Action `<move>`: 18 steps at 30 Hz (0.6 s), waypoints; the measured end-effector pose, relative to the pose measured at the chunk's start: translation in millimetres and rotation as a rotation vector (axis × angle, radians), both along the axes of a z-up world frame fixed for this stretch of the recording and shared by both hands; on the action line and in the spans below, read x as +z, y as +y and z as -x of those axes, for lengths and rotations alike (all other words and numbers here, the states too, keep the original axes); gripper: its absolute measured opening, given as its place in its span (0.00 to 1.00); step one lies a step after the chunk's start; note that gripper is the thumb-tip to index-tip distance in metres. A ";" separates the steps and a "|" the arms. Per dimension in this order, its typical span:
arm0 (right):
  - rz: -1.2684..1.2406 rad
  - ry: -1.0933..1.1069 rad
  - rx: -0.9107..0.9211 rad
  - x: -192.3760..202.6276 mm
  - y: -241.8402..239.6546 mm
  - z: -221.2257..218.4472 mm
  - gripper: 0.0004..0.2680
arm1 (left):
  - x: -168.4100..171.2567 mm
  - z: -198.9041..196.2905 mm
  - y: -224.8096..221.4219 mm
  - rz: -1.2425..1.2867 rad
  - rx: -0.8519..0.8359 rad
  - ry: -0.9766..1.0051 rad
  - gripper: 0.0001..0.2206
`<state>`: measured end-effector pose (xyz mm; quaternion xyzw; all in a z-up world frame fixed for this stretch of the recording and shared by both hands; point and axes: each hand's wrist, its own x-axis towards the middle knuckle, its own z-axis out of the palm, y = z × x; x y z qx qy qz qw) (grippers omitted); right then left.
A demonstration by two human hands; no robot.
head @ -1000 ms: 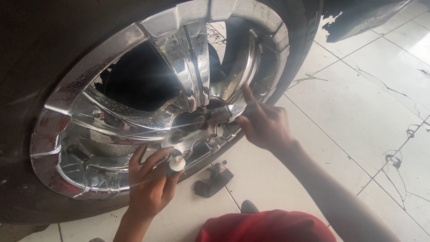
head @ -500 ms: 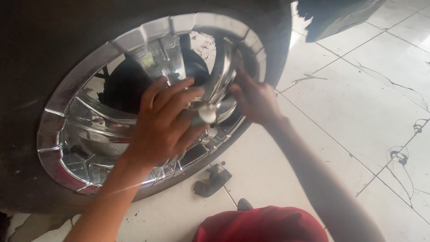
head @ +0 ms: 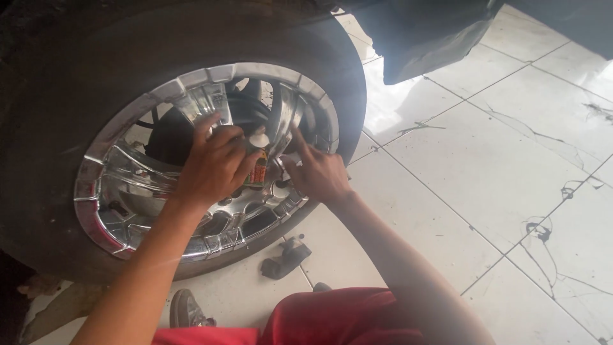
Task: Polishing a chrome car wheel using rubbing compound and a cloth.
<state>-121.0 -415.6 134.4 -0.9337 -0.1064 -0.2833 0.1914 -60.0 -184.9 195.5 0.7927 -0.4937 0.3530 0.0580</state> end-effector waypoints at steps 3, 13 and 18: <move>-0.040 0.077 -0.088 32.5 23.6 -4.5 0.31 | 4.7 -0.6 16.1 0.121 -0.131 -0.014 0.18; 0.174 0.396 -0.286 63.2 129.5 39.4 0.30 | 8.6 -1.9 92.0 0.170 -0.222 -0.023 0.12; 0.130 0.343 -0.352 67.9 130.3 14.0 0.30 | -12.0 -33.8 96.2 0.115 -0.153 -0.198 0.07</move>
